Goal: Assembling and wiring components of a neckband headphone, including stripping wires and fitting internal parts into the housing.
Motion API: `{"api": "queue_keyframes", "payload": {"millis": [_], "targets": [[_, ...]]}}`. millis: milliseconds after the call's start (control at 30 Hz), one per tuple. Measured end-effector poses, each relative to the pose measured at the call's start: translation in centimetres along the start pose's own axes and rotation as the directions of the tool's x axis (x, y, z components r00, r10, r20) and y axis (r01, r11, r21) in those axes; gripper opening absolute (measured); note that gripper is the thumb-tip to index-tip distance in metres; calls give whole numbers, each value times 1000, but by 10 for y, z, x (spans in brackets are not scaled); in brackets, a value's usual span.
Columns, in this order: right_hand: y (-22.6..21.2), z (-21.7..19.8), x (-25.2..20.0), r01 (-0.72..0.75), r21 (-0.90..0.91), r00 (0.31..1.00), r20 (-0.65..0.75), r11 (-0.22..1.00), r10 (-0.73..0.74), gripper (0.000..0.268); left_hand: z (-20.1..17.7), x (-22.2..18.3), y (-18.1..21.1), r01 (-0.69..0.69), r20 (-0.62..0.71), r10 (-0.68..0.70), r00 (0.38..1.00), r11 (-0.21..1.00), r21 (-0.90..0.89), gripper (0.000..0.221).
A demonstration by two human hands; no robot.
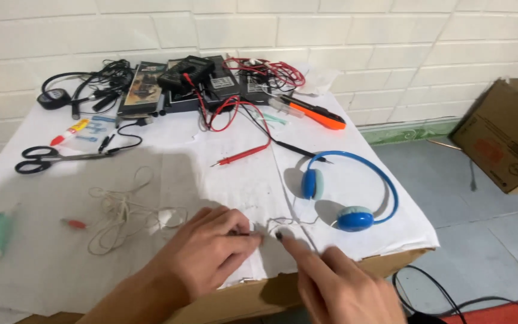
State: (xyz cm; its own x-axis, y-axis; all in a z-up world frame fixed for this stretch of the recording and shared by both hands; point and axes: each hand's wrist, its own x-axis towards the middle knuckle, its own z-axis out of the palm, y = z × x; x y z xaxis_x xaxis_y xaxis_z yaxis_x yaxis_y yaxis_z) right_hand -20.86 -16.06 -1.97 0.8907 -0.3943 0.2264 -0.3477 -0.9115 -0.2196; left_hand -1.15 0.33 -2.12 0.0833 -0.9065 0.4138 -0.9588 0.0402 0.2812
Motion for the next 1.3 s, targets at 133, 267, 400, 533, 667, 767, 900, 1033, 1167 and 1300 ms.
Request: {"api": "queue_keyframes", "payload": {"millis": [133,267,400,533,667,767,900,1033,1167,1300], "targets": [[-6,13,25,-101,-186,963,229,977,143,52,8,3,-6,20,-117,-15,993,999,38,15],[7,4,20,-72,-202,997,11,977,76,44,-3,7,-5,131,78,-136,988,989,74,25],[3,9,16,68,-45,986,-149,997,-74,43,10,11,-6,48,-5,-48,999,977,208,23],[9,-2,17,-34,-101,999,18,994,36,45,16,18,2,83,-22,-81,996,922,377,18],[12,-6,16,-37,-72,978,-210,997,21,39,-1,39,18,194,240,-336,911,861,471,29],[16,-3,21,-70,2,993,-92,998,70,31,5,52,23,248,245,-368,897,878,410,29],[29,1,21,-255,30,945,-203,966,256,21,23,52,14,147,116,-200,973,923,355,17],[21,-8,23,39,156,930,-368,987,21,20,25,62,16,85,-4,-87,996,958,275,11],[28,-11,18,-133,170,961,-217,976,169,20,-4,95,4,293,78,-302,950,950,109,23],[25,-3,10,-52,242,984,-151,969,91,28,-19,129,-5,459,457,-347,819,874,-158,50]]}}
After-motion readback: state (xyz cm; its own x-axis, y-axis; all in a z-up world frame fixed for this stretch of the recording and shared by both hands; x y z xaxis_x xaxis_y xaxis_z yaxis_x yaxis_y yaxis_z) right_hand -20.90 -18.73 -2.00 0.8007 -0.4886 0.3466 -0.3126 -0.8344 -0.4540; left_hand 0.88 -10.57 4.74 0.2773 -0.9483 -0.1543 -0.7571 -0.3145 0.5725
